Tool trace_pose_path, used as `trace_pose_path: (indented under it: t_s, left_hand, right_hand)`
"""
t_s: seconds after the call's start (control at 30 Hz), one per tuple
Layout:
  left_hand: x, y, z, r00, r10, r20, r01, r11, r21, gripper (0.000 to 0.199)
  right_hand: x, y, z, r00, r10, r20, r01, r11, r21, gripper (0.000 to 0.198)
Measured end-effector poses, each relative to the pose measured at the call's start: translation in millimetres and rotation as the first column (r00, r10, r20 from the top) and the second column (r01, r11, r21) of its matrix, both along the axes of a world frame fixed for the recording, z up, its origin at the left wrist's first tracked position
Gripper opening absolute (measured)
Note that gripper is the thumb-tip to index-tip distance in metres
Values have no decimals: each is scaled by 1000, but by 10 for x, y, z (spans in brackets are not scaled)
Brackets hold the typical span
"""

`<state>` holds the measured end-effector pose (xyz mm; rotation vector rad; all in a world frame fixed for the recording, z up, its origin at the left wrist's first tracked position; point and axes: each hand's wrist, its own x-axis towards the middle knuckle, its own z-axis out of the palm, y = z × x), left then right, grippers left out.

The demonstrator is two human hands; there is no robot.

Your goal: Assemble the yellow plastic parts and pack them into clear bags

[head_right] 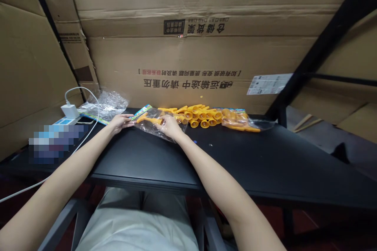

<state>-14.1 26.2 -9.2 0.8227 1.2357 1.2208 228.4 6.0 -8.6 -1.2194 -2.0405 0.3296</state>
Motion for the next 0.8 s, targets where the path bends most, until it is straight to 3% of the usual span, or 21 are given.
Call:
trace_pose_path:
  t_s: [0.4,0.8]
  left_hand:
    - [13,-11,-7,997,-71,-37,70,997,-19,33]
    - [-49,18,15,987,-76,-139,70,997,-44,27]
  right_hand:
    - [-139,12,-122,993,-51,-109,35,988,-148,16]
    - [-148,33,-173,998,49,-30,-50,998,-48,13]
